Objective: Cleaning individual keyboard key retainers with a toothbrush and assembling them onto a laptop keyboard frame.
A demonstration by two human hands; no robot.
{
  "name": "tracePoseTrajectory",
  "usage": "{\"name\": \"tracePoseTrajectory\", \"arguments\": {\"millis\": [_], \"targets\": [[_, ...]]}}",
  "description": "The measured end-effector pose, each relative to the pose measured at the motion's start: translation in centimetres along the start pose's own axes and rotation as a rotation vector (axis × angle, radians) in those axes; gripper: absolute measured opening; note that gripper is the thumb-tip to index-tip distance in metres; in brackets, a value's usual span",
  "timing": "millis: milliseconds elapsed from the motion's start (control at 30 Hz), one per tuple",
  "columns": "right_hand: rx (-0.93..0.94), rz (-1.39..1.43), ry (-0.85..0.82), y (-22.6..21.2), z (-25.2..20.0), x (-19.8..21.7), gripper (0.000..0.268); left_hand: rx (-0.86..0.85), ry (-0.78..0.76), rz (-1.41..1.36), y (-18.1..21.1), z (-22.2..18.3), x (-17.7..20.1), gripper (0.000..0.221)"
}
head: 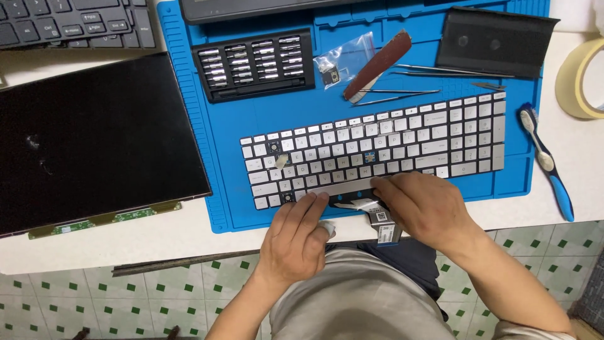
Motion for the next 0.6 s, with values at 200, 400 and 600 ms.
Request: {"name": "tracePoseTrajectory", "arguments": {"millis": [200, 400, 600], "targets": [[-0.056, 0.052, 0.02, 0.4, 0.9, 0.4, 0.016, 0.0, 0.027, -0.035, 0.1, 0.7, 0.5, 0.014], [-0.044, 0.062, 0.021, 0.3, 1.2, 0.6, 0.01, -0.004, 0.025, -0.029, 0.1, 0.8, 0.4, 0.015], [-0.031, 0.089, 0.046, 0.3, 1.0, 0.6, 0.012, 0.002, 0.013, 0.023, 0.1, 0.6, 0.1, 0.016]]}}
Point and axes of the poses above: each hand's wrist, its own z-axis towards the middle knuckle, its own x-axis out of the back of the hand, y = z × x, the point moved 5 cm from there along z, towards the middle knuckle, and after that the axes turned 11 degrees about -z, right-handed, at the moved point
